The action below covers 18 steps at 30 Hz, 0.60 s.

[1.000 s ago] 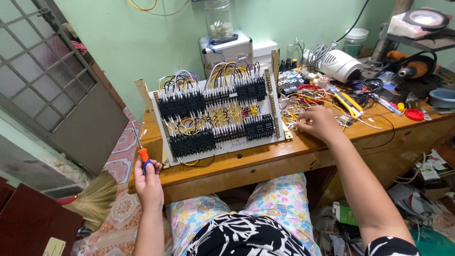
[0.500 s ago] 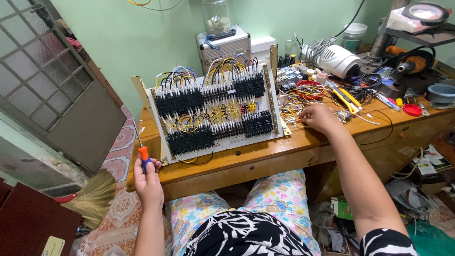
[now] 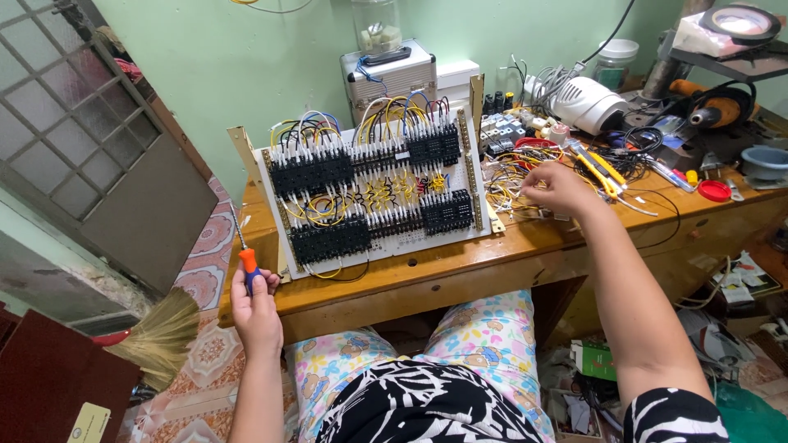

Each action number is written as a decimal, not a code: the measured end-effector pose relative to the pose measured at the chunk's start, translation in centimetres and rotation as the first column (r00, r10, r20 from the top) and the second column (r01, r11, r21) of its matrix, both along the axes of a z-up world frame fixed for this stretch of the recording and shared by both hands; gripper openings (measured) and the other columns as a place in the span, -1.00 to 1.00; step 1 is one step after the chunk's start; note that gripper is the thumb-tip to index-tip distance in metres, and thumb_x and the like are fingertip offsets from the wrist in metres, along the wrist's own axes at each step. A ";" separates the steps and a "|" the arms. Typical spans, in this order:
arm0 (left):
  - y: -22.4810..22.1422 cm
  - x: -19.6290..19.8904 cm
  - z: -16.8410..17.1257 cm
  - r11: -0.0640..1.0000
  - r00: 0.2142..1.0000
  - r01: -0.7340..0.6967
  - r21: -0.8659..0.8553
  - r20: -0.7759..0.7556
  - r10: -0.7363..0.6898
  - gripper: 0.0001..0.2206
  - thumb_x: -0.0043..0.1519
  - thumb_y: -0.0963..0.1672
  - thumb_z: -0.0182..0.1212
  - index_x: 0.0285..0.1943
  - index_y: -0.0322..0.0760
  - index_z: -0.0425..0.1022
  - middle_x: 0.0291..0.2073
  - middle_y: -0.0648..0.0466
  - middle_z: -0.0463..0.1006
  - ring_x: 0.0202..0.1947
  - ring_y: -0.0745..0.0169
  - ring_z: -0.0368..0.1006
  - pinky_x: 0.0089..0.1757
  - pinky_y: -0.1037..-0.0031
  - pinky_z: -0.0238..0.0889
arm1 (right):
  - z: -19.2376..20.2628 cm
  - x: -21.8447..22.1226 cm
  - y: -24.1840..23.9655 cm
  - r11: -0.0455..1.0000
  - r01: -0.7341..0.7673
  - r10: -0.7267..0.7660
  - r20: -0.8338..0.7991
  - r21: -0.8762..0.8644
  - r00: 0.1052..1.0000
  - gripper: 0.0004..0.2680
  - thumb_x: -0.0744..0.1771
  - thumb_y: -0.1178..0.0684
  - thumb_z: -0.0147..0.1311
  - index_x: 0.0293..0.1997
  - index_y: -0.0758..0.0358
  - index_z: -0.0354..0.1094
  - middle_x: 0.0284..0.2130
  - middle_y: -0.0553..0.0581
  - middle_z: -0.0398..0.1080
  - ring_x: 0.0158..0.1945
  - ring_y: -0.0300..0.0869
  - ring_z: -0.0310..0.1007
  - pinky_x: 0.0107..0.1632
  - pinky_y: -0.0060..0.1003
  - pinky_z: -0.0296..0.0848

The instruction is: Routing and connecting electrical wires to terminal blocks on a control panel using a screwdriver and wire stripper.

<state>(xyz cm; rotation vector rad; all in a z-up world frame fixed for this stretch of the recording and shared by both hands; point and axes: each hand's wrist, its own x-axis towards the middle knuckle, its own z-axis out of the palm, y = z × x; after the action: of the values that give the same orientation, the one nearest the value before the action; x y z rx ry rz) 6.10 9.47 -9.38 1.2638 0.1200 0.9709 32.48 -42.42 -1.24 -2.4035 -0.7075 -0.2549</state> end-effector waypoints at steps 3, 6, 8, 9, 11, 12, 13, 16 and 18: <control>0.5 0.4 -0.7 1.000 1.000 0.008 -0.001 0.007 -0.008 -0.57 0.48 -0.20 -0.09 0.55 -0.39 0.06 -0.08 -0.06 0.40 -0.12 0.34 0.43 0.10 0.49 0.40 | 0.0 1.9 -1.3 0.971 0.177 -0.152 0.154 -0.161 0.976 -0.89 0.28 -0.07 0.27 -0.19 -0.05 0.61 -0.18 0.16 0.50 0.00 0.08 0.47 -0.03 -0.05 0.38; 0.4 0.4 -0.7 1.000 1.000 -0.001 0.007 0.005 0.001 -0.58 0.48 -0.21 -0.10 0.54 -0.39 0.07 -0.08 -0.07 0.40 -0.12 0.34 0.43 0.10 0.49 0.40 | -0.8 2.8 -1.1 0.877 0.274 -0.188 0.244 -0.394 0.951 -0.90 0.25 -0.17 0.31 -0.22 -0.27 0.62 -0.12 -0.06 0.50 0.07 -0.11 0.46 0.03 -0.13 0.30; 0.4 0.4 -0.6 1.000 1.000 -0.002 0.005 0.010 0.002 -0.58 0.48 -0.21 -0.09 0.54 -0.40 0.07 -0.08 -0.07 0.41 -0.13 0.33 0.43 0.09 0.48 0.40 | -0.6 1.8 -0.5 0.848 0.266 -0.169 0.241 -0.459 0.956 -0.88 0.22 -0.18 0.32 -0.22 -0.32 0.62 -0.08 -0.08 0.50 0.09 -0.09 0.43 0.04 -0.11 0.29; 0.4 0.4 -0.6 1.000 1.000 -0.002 0.002 0.012 0.002 -0.57 0.47 -0.21 -0.08 0.54 -0.40 0.08 -0.09 -0.07 0.41 -0.14 0.33 0.43 0.08 0.48 0.41 | -0.5 1.3 -0.1 0.814 0.256 -0.153 0.233 -0.522 0.960 -0.86 0.20 -0.18 0.33 -0.22 -0.38 0.62 -0.04 -0.10 0.51 0.11 -0.08 0.41 0.06 -0.10 0.28; 0.5 0.6 -0.8 1.000 1.000 -0.008 0.002 0.023 0.007 -0.57 0.47 -0.20 -0.08 0.53 -0.41 0.08 -0.09 -0.06 0.41 -0.14 0.35 0.43 0.07 0.50 0.41 | -2.2 2.1 0.1 0.801 0.250 -0.143 0.232 -0.544 0.962 -0.83 0.19 -0.31 0.29 -0.21 -0.44 0.61 -0.04 -0.14 0.50 0.11 -0.12 0.40 0.06 -0.12 0.25; 0.5 0.7 -0.9 1.000 1.000 -0.005 0.001 0.023 0.005 -0.57 0.46 -0.20 -0.07 0.52 -0.41 0.08 -0.10 -0.05 0.41 -0.14 0.37 0.43 0.06 0.52 0.41 | -3.1 2.4 0.2 0.785 0.245 -0.142 0.220 -0.569 0.965 -0.79 0.18 -0.43 0.24 -0.21 -0.50 0.60 -0.05 -0.18 0.48 0.12 -0.16 0.38 0.06 -0.14 0.22; 0.4 0.5 -0.7 1.000 0.999 -0.012 0.004 0.030 0.012 -0.57 0.46 -0.20 -0.07 0.52 -0.41 0.08 -0.10 -0.05 0.41 -0.14 0.37 0.43 0.06 0.52 0.41 | -3.3 2.6 0.3 0.788 0.244 -0.136 0.227 -0.566 0.964 -0.79 0.18 -0.43 0.24 -0.21 -0.50 0.60 -0.05 -0.18 0.48 0.12 -0.16 0.38 0.06 -0.14 0.22; 0.1 0.3 -0.3 1.000 1.000 -0.015 -0.015 0.002 0.015 -0.57 0.46 -0.20 -0.08 0.53 -0.40 0.09 -0.11 -0.04 0.42 -0.15 0.36 0.43 0.05 0.53 0.41 | -3.6 3.2 0.6 0.796 0.224 -0.104 0.238 -0.563 0.966 -0.87 0.21 -0.32 0.25 -0.29 -0.39 0.59 -0.09 -0.20 0.47 0.09 -0.19 0.38 0.04 -0.17 0.20; 0.3 0.5 -0.5 1.000 1.000 -0.019 -0.020 -0.007 0.019 -0.57 0.46 -0.20 -0.07 0.53 -0.39 0.10 -0.11 -0.05 0.42 -0.15 0.36 0.43 0.05 0.52 0.42 | -3.5 3.3 0.8 0.789 0.204 -0.070 0.245 -0.580 0.967 -0.88 0.22 -0.27 0.25 -0.31 -0.30 0.58 -0.11 -0.21 0.47 0.09 -0.22 0.38 0.06 -0.16 0.20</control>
<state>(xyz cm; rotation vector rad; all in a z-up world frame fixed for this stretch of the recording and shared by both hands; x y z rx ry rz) 6.59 9.75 -9.89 1.2499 0.1469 0.9801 35.77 -41.66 -4.77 -3.0851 -0.7975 -0.3995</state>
